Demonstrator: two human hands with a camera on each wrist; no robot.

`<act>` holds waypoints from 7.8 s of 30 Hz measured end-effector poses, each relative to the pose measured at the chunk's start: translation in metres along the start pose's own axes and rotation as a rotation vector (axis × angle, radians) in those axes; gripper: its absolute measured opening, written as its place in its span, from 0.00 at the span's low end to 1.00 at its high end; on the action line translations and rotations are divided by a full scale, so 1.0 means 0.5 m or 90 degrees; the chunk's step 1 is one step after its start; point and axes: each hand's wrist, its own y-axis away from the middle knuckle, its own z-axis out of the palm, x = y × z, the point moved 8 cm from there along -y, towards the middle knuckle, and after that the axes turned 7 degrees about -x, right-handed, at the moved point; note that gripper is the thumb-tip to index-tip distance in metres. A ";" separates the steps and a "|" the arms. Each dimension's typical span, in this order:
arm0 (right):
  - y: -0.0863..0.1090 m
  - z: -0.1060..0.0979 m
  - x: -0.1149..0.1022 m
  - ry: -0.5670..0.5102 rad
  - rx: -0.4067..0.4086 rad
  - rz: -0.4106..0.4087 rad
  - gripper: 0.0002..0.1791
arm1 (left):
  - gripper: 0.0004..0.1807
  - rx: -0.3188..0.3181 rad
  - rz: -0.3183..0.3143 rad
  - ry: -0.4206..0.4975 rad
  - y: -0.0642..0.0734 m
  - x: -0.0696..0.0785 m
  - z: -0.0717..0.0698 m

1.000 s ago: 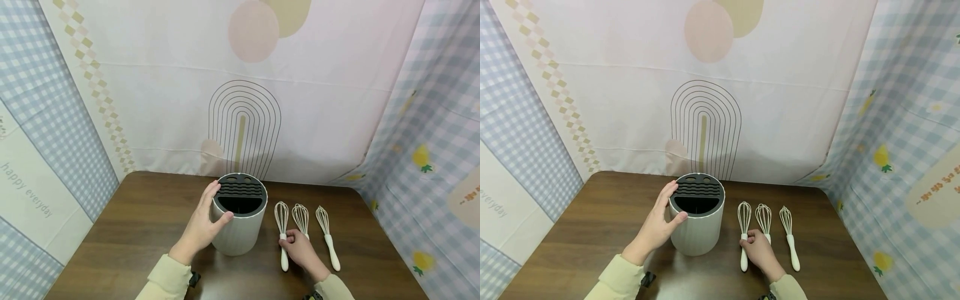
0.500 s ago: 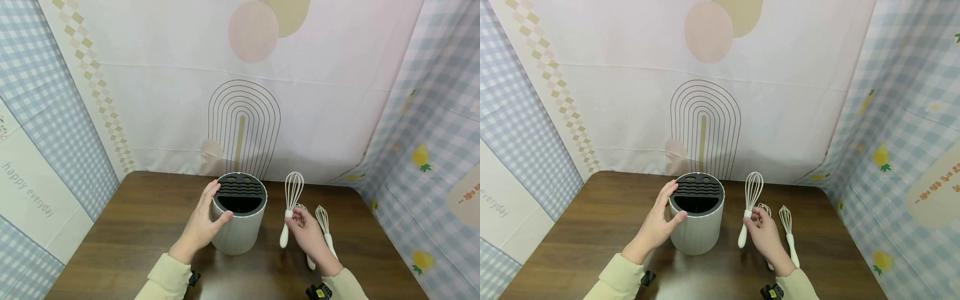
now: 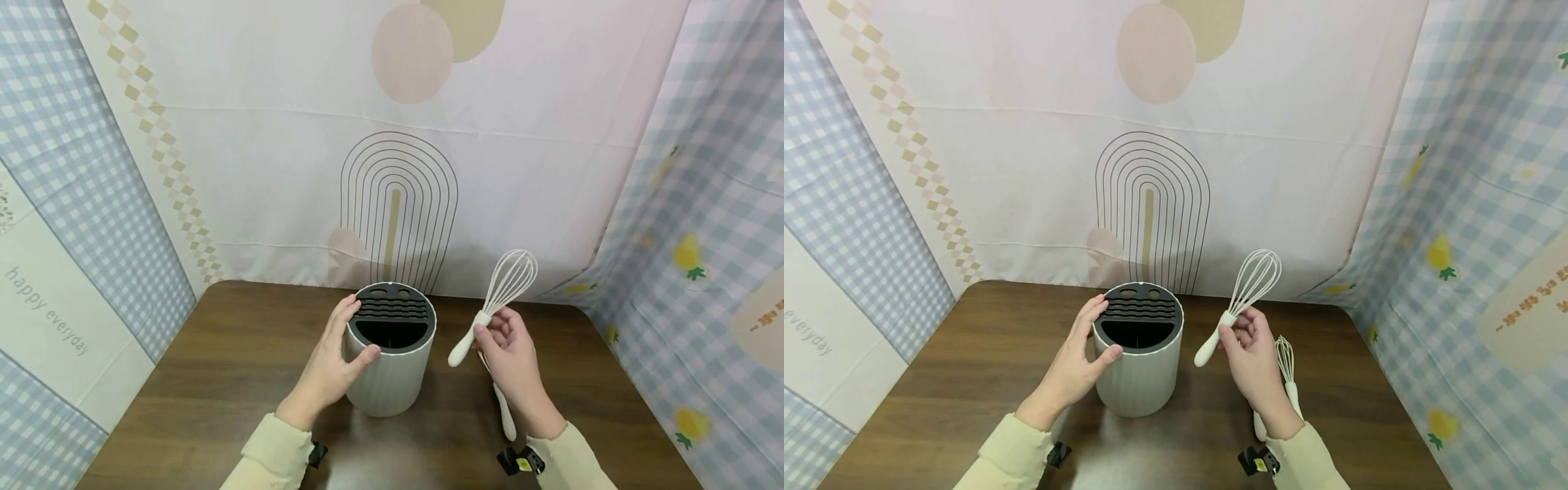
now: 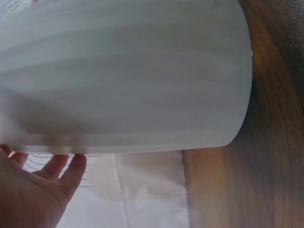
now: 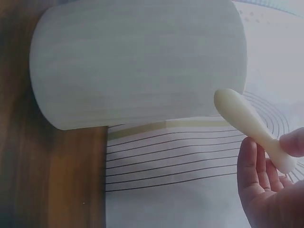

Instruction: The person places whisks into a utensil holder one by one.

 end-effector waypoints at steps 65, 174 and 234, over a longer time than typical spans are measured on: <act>-0.017 0.183 -0.109 -0.013 -0.091 -0.097 0.37 | 0.42 0.013 0.022 -0.006 0.002 0.001 0.001; 0.115 -0.113 0.286 0.433 -0.094 0.278 0.33 | 0.42 0.027 0.016 0.012 0.007 -0.004 0.004; 0.013 0.087 -0.101 -0.157 -0.034 -0.173 0.20 | 0.41 0.024 0.015 0.011 0.009 -0.002 0.007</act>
